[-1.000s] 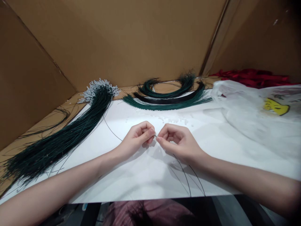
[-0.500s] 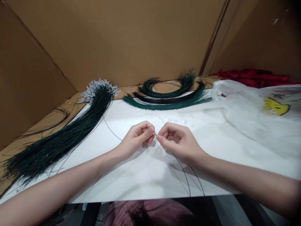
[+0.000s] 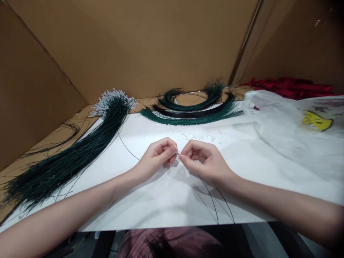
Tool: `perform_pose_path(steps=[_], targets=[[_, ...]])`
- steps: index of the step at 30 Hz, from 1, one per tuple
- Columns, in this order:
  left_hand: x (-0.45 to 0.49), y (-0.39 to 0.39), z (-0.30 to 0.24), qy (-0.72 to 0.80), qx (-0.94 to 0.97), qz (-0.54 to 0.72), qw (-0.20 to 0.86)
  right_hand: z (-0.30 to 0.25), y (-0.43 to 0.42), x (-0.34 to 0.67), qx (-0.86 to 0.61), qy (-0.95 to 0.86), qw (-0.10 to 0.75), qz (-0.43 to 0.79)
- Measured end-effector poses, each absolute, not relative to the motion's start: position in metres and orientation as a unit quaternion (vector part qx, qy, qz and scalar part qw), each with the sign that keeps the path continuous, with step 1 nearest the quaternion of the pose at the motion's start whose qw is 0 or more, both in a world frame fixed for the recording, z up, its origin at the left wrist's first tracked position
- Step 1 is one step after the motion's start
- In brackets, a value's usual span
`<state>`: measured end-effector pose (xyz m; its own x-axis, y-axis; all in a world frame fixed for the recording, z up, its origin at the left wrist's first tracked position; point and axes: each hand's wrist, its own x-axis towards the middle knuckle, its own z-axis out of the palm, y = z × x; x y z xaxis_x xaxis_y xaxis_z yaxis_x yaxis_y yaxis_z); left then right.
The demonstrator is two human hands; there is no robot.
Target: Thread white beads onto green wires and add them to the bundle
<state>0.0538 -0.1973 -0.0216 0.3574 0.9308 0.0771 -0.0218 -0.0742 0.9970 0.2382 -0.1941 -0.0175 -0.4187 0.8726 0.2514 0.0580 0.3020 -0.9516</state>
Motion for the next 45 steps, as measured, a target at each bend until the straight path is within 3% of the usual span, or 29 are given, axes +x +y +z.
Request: perform_pose_path(steps=[45], targets=[[0.0538, -0.1978, -0.0221, 0.393, 0.607, 0.420, 0.549, -0.0204, -0.1926, 0.2388, -0.330, -0.698, 0.418, 0.478]])
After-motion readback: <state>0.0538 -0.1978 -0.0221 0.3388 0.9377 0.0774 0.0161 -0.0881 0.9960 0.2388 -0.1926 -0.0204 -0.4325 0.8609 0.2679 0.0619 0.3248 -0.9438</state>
